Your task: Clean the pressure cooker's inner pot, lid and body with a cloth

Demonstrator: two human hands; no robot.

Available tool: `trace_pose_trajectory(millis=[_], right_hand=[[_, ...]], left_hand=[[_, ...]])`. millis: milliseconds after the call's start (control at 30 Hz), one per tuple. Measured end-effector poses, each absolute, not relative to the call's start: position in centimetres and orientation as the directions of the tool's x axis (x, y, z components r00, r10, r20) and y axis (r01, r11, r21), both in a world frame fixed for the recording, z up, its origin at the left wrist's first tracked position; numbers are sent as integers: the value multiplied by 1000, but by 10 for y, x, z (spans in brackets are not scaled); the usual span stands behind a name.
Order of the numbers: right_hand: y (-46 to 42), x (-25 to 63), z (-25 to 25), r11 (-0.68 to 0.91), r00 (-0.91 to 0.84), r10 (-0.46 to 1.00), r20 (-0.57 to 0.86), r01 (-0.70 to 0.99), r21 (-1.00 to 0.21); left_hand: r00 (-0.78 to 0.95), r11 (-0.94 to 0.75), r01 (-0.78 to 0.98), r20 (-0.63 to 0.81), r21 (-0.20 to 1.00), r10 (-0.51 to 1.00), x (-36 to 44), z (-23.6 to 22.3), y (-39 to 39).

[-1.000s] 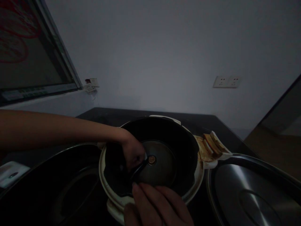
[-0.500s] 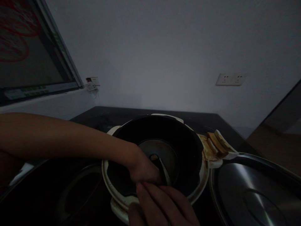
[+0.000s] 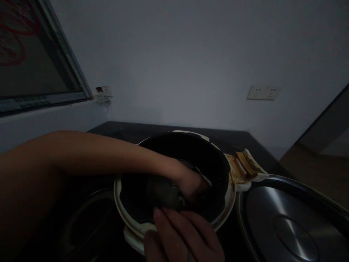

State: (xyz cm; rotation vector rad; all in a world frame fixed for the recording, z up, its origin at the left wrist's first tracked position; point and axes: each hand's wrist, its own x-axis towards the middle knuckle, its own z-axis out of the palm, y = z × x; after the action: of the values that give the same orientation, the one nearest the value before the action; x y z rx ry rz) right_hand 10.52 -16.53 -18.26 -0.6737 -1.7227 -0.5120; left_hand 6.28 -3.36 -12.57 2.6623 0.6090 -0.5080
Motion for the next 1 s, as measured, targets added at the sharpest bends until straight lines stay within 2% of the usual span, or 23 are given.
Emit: trace_pose_trajectory(millis=[100, 267, 367, 467, 567, 667, 733, 867, 1000], right_hand=[[-165, 107, -185, 747, -203, 161, 966, 665, 15], [-164, 110, -180, 755, -191, 180, 965, 656, -11], [-163, 111, -170, 771, -198, 113, 974, 636, 39], [-163, 110, -163, 779, -168, 76, 983, 626, 47], [-163, 110, -162, 789, -144, 76, 987, 613, 29], [-163, 112, -166, 791, -167, 99, 981, 611, 24], [-163, 113, -168, 793, -187, 107, 977, 609, 30], [-163, 115, -168, 796, -185, 100, 978, 604, 33], [-163, 114, -164, 800, -197, 89, 976, 599, 48]], left_hand=[[812, -853, 468, -494, 231, 311, 64, -125, -17], [777, -841, 513, -510, 173, 369, 64, -123, -9], [767, -838, 519, -526, 172, 367, 63, -119, -16], [749, -814, 537, -568, 221, 340, 61, -115, -25], [749, -793, 519, -617, 320, 241, 56, -112, -35], [738, -739, 532, -655, 413, 166, 46, -109, -45], [727, -714, 550, -670, 433, 153, 37, -106, -50], [691, -710, 577, -705, 404, 162, 12, -104, -54], [582, -709, 665, -758, 235, 294, -11, -109, -41]])
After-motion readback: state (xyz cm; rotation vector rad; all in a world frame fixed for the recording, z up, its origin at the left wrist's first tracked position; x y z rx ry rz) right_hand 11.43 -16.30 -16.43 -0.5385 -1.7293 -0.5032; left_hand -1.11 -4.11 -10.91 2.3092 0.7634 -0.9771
